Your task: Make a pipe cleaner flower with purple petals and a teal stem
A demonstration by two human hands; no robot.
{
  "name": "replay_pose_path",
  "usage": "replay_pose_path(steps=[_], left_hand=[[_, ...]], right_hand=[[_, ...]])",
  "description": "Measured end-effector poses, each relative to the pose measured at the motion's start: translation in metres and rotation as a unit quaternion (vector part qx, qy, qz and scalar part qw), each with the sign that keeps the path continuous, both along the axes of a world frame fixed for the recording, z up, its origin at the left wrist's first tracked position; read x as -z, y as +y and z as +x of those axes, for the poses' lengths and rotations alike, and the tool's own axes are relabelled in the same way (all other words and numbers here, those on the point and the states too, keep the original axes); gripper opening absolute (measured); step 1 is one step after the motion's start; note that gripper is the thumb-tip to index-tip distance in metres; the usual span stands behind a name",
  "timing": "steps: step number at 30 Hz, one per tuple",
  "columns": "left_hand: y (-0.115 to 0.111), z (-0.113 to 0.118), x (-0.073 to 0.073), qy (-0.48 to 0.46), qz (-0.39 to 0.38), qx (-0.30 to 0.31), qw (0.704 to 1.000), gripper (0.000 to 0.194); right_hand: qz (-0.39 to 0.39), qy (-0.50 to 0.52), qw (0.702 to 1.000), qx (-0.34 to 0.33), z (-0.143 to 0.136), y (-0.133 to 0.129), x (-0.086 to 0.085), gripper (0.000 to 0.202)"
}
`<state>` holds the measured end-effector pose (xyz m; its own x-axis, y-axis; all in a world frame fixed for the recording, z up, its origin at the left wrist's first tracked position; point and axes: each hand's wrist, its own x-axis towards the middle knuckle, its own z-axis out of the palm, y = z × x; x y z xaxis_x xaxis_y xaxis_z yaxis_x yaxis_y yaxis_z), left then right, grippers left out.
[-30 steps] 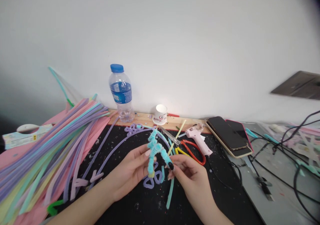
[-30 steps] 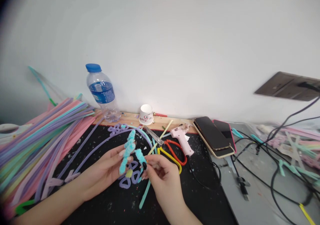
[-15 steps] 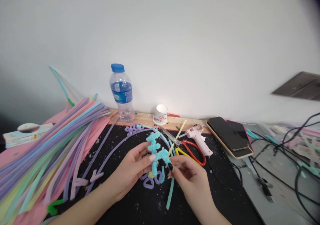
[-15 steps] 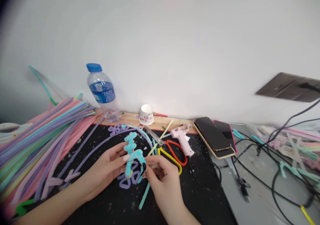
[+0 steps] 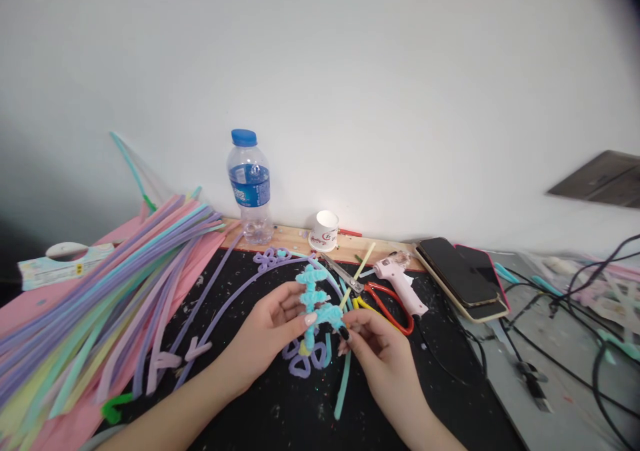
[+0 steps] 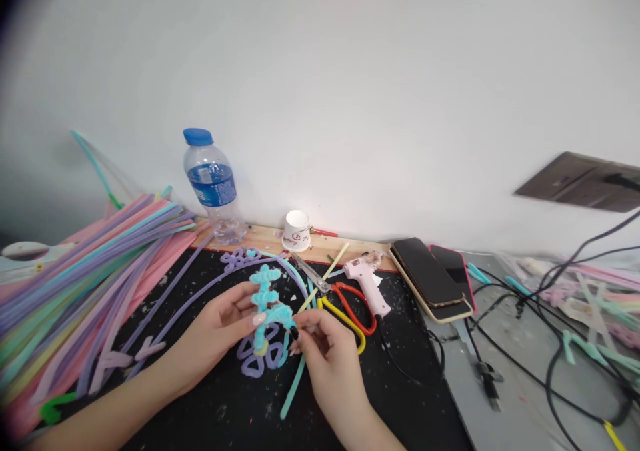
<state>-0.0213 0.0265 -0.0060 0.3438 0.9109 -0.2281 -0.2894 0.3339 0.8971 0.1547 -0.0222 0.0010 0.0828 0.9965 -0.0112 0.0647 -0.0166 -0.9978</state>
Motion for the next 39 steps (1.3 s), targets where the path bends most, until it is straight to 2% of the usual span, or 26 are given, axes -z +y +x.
replay_pose_path(steps=[9, 20, 27, 34, 39], left_hand=[[0.0, 0.0, -0.004, -0.028, 0.06, 0.027, 0.997, 0.024], [0.003, -0.001, 0.003, 0.014, 0.083, 0.037, 0.996, 0.027], [0.001, -0.001, 0.0, 0.043, 0.092, 0.084, 0.991, 0.028], [-0.001, 0.0, 0.001, 0.068, 0.126, 0.122, 0.982, 0.027], [-0.002, -0.001, -0.001, 0.078, 0.116, 0.129, 0.982, 0.027]], right_hand=[[-0.006, 0.021, 1.0, -0.02, 0.001, 0.0, 0.002, 0.007], [-0.08, 0.129, 0.983, -0.102, 0.0, 0.008, 0.007, 0.023], [-0.094, 0.128, 0.979, -0.131, 0.004, 0.008, 0.0, 0.019], [-0.131, 0.109, 0.976, -0.136, 0.008, 0.009, 0.009, 0.031], [-0.149, 0.079, 0.975, -0.143, 0.008, 0.008, 0.01, 0.032]])
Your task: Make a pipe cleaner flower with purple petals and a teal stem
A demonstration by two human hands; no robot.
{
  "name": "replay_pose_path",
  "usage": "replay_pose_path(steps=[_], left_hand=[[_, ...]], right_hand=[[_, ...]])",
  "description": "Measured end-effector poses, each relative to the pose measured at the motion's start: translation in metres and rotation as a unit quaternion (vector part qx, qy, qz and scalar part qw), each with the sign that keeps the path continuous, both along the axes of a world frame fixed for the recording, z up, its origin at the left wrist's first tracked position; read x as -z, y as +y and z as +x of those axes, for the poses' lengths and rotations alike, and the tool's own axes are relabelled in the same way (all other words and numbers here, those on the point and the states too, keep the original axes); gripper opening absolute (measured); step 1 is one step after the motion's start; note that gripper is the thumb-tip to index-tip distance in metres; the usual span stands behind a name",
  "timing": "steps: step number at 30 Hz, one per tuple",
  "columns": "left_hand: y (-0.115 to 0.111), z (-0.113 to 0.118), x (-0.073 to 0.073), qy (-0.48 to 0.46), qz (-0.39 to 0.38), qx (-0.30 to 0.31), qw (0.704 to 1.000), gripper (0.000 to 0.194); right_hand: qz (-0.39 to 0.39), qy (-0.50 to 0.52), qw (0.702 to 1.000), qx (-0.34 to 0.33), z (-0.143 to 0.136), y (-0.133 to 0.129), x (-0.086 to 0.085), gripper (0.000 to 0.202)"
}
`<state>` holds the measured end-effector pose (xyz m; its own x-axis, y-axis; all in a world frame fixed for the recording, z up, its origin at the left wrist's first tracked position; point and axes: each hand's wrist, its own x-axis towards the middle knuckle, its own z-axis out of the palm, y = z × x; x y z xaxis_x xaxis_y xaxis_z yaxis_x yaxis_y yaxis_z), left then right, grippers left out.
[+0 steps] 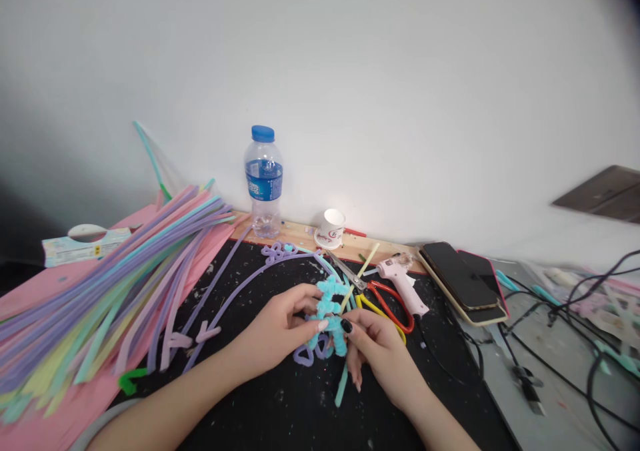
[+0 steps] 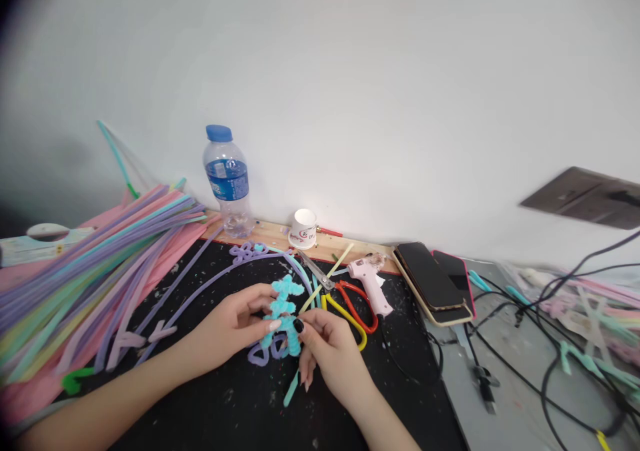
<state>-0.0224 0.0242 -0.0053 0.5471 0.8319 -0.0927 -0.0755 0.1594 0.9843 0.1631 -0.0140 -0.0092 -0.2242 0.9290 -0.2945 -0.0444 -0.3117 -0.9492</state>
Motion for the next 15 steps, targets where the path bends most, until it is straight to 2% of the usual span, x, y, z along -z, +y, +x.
replay_pose_path(steps=[15], left_hand=[[0.001, -0.0013, 0.0025, 0.009, -0.015, 0.005, 1.0, 0.031]], right_hand=[[0.026, -0.014, 1.0, -0.01, 0.0003, -0.0014, -0.002, 0.033]])
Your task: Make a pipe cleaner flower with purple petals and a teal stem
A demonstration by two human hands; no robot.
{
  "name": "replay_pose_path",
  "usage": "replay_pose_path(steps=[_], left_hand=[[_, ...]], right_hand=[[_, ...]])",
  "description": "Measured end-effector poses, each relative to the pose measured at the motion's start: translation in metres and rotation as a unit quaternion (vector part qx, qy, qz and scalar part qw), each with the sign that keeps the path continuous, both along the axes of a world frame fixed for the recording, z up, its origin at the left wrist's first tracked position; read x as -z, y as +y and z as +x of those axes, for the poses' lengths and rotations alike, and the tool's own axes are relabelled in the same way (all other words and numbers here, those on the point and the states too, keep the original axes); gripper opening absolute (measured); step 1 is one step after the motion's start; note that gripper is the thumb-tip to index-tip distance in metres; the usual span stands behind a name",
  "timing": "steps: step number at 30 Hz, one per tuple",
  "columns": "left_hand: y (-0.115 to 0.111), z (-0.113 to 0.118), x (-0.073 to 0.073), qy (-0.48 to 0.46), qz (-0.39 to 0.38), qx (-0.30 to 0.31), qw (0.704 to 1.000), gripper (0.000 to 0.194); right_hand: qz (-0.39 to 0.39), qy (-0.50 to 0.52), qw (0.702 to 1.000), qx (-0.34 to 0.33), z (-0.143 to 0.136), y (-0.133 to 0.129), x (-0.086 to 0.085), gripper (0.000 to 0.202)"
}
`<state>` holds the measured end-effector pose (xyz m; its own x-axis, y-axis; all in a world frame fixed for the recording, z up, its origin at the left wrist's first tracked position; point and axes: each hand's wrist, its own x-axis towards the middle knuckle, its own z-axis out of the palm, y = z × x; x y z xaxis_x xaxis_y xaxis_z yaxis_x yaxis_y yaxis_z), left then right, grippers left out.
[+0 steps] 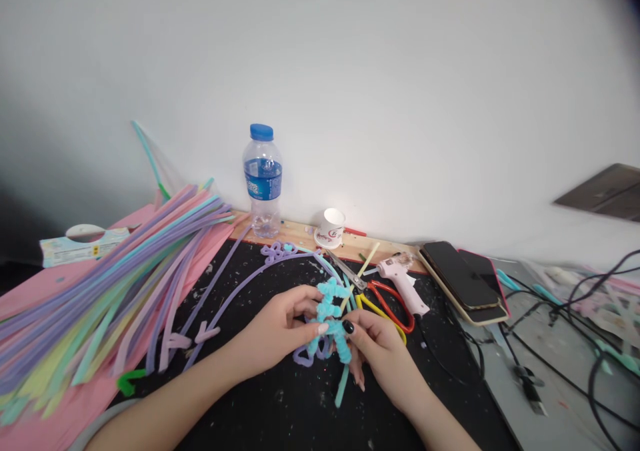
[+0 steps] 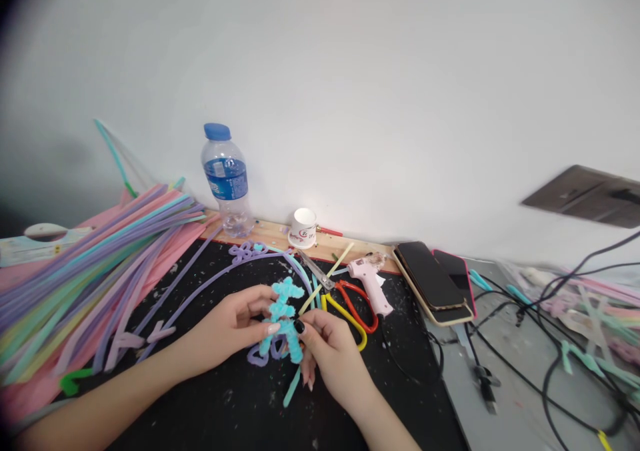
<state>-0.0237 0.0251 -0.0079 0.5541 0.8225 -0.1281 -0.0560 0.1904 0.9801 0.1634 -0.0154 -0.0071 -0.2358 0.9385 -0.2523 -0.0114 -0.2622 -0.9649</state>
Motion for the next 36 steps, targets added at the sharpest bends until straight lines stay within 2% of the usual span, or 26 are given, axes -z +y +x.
replay_pose_path(steps=[10, 16, 21, 24, 36], left_hand=[[0.0002, 0.0002, -0.0012, -0.013, -0.013, 0.005, 1.0, 0.029], [0.0015, 0.0027, 0.0002, -0.033, -0.011, -0.028, 0.999, 0.028], [0.0014, 0.0032, 0.0025, -0.075, 0.0, 0.008, 0.997, 0.028], [0.0007, 0.0033, 0.0021, -0.088, -0.008, 0.005, 0.996, 0.03], [0.0006, 0.0028, 0.0025, -0.076, -0.02, -0.021, 0.997, 0.031]], right_hand=[[0.005, 0.0, 1.0, 0.0, 0.0004, -0.0003, 0.0006, 0.032], [-0.003, -0.006, 1.0, 0.017, 0.0015, 0.0002, 0.0029, 0.029], [-0.011, 0.022, 1.0, 0.016, 0.0, 0.0007, 0.0, 0.03], [-0.012, 0.038, 0.999, 0.015, -0.0019, 0.0015, -0.0029, 0.029], [-0.012, 0.06, 0.997, 0.051, -0.0037, 0.0012, -0.0014, 0.032]])
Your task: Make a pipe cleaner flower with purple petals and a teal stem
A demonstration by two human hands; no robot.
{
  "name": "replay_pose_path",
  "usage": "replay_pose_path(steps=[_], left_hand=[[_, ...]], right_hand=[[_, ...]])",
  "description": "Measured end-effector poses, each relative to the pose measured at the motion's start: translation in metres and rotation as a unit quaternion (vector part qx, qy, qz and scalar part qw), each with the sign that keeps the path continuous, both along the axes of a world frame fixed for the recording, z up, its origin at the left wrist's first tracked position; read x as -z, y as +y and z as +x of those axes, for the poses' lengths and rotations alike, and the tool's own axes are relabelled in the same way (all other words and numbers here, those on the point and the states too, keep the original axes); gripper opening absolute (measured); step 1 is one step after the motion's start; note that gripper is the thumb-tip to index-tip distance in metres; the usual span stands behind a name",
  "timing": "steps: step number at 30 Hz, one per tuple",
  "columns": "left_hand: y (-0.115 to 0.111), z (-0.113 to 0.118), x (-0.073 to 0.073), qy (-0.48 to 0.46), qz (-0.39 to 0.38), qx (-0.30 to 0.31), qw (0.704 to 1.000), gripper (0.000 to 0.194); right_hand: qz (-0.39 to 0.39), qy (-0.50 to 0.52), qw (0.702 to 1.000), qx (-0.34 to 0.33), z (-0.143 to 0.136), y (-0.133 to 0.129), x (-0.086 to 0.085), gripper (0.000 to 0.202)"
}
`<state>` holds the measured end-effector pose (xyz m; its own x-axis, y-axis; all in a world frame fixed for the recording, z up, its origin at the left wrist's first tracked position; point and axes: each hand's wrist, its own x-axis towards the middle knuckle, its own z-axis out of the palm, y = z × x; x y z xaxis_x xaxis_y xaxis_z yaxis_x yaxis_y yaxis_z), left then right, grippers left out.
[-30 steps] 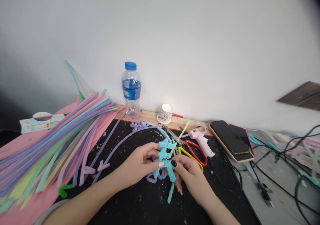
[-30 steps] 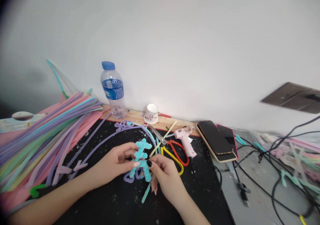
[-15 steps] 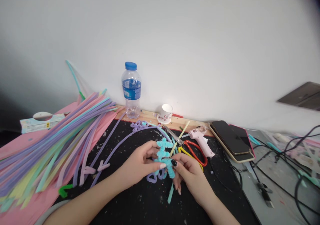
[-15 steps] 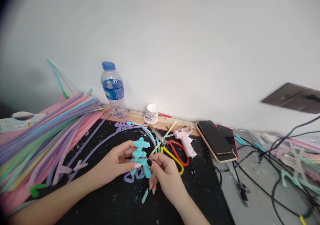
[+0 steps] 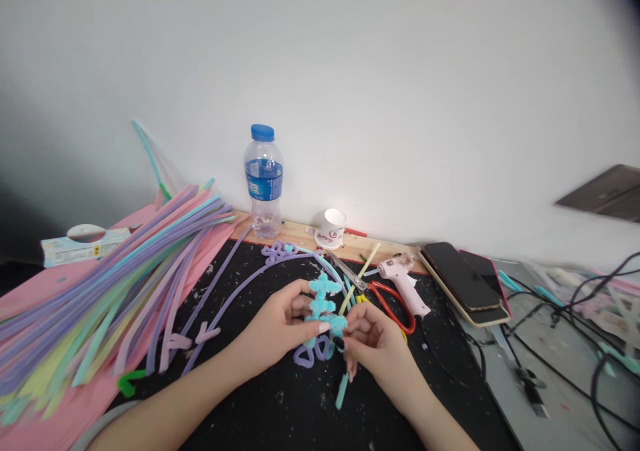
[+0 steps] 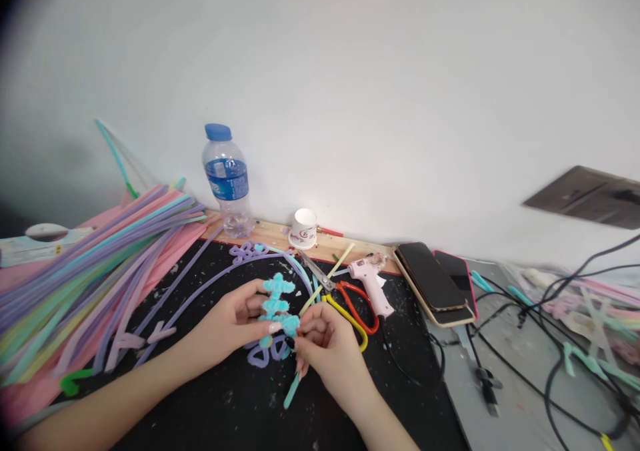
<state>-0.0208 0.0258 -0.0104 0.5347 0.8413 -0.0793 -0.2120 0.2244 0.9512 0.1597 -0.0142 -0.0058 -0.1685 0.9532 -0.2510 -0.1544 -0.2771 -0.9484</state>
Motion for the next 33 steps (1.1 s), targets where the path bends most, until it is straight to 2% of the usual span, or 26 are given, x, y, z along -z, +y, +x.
replay_pose_path(steps=[9, 12, 14, 16, 18, 20, 22, 26, 33], left_hand=[[0.0, -0.001, 0.0, 0.011, -0.011, -0.01, 1.0, 0.032], [0.002, -0.001, 0.0, 0.009, -0.028, -0.029, 0.999, 0.032], [0.004, -0.002, -0.001, 0.003, -0.032, -0.061, 0.998, 0.032], [0.006, -0.003, -0.002, 0.003, -0.036, -0.105, 0.994, 0.032], [0.008, -0.004, -0.003, 0.014, -0.045, -0.147, 0.988, 0.034], [0.009, -0.005, -0.004, 0.021, -0.05, -0.169, 0.984, 0.035], [0.01, -0.005, -0.004, 0.019, -0.047, -0.176, 0.983, 0.035], [0.01, -0.005, -0.004, 0.021, -0.043, -0.18, 0.983, 0.036], [0.01, -0.005, -0.006, 0.013, -0.057, -0.185, 0.981, 0.037]], right_hand=[[0.009, -0.021, 1.0, -0.003, -0.001, 0.001, -0.001, 0.033], [0.057, -0.093, 0.994, 0.016, 0.004, -0.001, -0.001, 0.024], [0.117, -0.204, 0.971, 0.038, 0.009, -0.003, -0.004, 0.014], [0.181, -0.331, 0.925, 0.039, 0.013, -0.005, -0.007, 0.011], [0.221, -0.411, 0.885, 0.008, 0.015, -0.006, -0.01, 0.013], [0.235, -0.445, 0.863, -0.033, 0.014, -0.005, -0.013, 0.016], [0.236, -0.468, 0.85, -0.052, 0.013, -0.005, -0.014, 0.018], [0.235, -0.501, 0.832, -0.033, 0.013, -0.005, -0.013, 0.02], [0.248, -0.476, 0.843, -0.022, 0.013, -0.005, -0.014, 0.027]])
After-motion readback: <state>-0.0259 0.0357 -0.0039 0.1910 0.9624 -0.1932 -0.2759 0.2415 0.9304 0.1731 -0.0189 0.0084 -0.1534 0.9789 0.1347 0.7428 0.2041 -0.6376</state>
